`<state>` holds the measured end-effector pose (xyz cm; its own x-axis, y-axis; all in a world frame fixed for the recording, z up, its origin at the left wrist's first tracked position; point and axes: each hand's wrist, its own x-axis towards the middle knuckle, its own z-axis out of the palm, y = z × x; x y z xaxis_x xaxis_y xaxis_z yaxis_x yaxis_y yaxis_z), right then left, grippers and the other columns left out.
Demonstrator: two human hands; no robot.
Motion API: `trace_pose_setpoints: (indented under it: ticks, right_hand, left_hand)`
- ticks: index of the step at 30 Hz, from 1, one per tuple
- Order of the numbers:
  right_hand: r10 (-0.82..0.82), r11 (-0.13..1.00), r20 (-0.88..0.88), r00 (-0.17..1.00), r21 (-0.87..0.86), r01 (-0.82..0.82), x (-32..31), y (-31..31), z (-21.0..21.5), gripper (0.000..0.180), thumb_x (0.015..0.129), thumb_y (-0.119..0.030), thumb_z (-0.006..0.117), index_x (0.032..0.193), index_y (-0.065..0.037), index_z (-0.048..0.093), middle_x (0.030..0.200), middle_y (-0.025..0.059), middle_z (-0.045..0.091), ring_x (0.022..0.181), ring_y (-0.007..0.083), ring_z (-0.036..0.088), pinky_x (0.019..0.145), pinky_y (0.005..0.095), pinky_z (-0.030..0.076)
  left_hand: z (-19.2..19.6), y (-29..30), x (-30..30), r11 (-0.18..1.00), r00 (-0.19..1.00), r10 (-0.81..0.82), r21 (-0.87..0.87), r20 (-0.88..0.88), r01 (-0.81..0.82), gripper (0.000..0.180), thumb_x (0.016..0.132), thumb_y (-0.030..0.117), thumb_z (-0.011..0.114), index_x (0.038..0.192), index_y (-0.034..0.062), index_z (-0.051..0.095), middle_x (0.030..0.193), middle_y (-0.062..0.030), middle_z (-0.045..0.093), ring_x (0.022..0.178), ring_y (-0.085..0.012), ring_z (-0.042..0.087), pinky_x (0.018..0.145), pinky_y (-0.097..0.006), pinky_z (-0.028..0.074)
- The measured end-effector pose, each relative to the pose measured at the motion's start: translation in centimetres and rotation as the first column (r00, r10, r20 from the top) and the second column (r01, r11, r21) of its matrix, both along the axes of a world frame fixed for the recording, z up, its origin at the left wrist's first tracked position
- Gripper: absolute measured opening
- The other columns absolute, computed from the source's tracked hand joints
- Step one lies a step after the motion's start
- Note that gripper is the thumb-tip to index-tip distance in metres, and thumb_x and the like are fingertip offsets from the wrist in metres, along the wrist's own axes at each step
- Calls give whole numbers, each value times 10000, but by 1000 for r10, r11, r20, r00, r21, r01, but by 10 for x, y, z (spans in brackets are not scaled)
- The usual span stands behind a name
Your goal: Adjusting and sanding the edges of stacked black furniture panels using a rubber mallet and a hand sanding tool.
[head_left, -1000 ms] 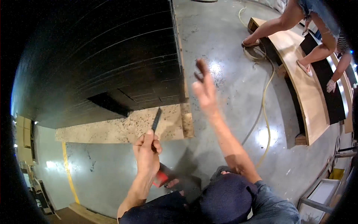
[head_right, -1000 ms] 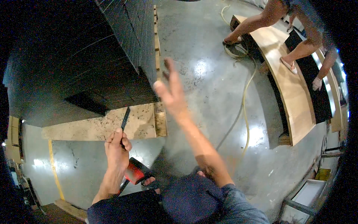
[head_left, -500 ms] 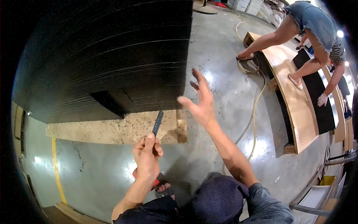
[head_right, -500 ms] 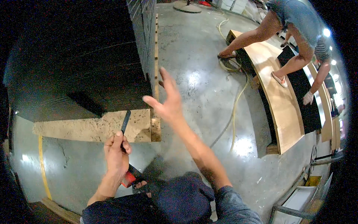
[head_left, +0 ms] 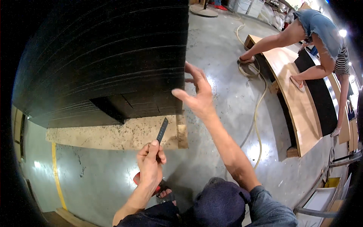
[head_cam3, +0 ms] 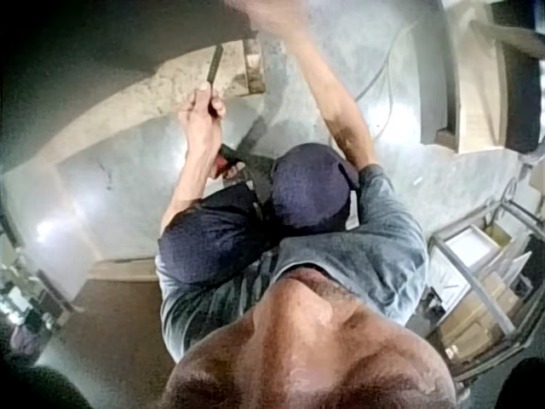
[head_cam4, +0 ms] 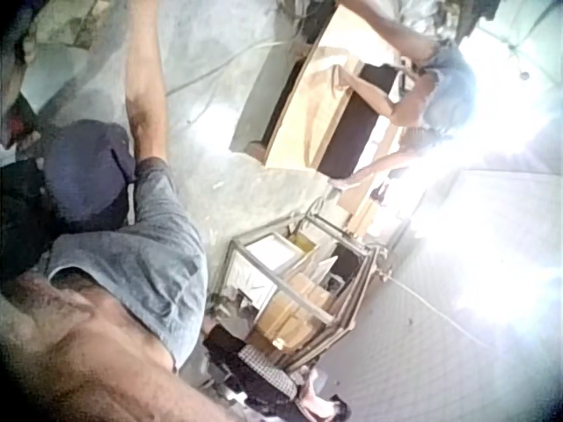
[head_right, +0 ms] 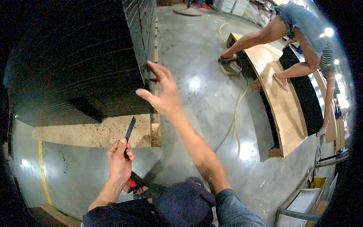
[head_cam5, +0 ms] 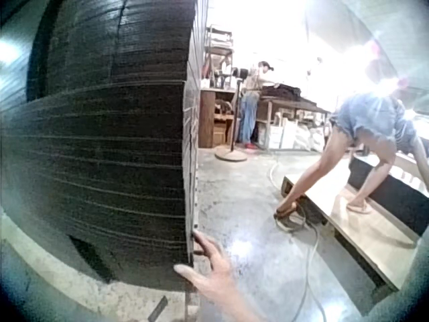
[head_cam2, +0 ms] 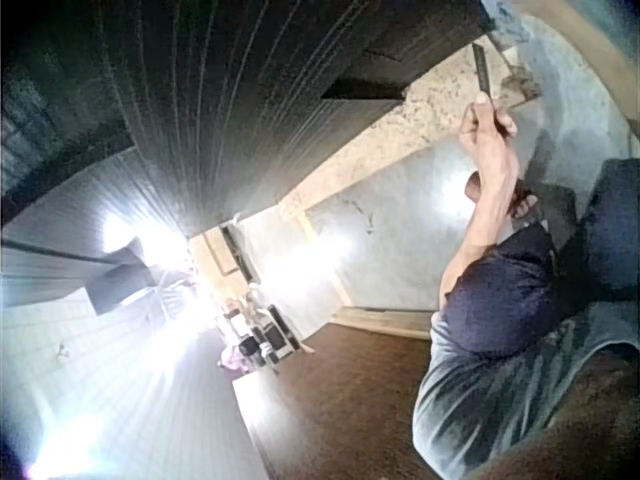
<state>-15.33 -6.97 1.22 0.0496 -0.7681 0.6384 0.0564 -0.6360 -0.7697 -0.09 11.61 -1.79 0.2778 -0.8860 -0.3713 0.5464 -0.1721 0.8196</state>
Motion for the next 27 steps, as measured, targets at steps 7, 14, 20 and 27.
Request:
trace_pose_setpoints:
  ticks: [7,14,20,27]
  right_hand:
    - [135,987,115,984,75,-144,-11,-20,-3,503,790,-258,814,1224,-51,670,1243,126,610,1098,200,592,887,313,502]
    - [98,992,71,993,72,-104,-11,-18,-3,454,843,-283,765,1223,-52,671,1238,116,620,1118,189,574,909,297,477]
    - [56,994,93,994,88,-64,-17,-16,-6,287,928,-193,648,1149,-15,691,1051,88,668,934,145,608,774,273,498]
    - [88,909,210,974,383,-165,-21,33,13,331,953,-278,607,790,8,648,635,53,619,531,92,522,518,238,419]
  left_hand:
    - [1,-1,-4,1000,1000,-4,16,-23,5,250,948,233,655,802,39,596,597,-31,543,500,-120,484,479,-269,390]
    - [-1,-1,-6,998,999,-46,34,1,46,269,946,266,655,801,45,604,599,-31,556,506,-126,497,493,-268,395]
    - [7,-15,-9,998,997,-58,-26,-51,57,285,950,281,648,790,51,598,593,-34,563,508,-131,510,496,-261,394]
    - [42,-70,-19,964,976,-187,-170,107,204,296,954,282,641,769,57,588,585,-22,556,506,-104,501,494,-242,388]
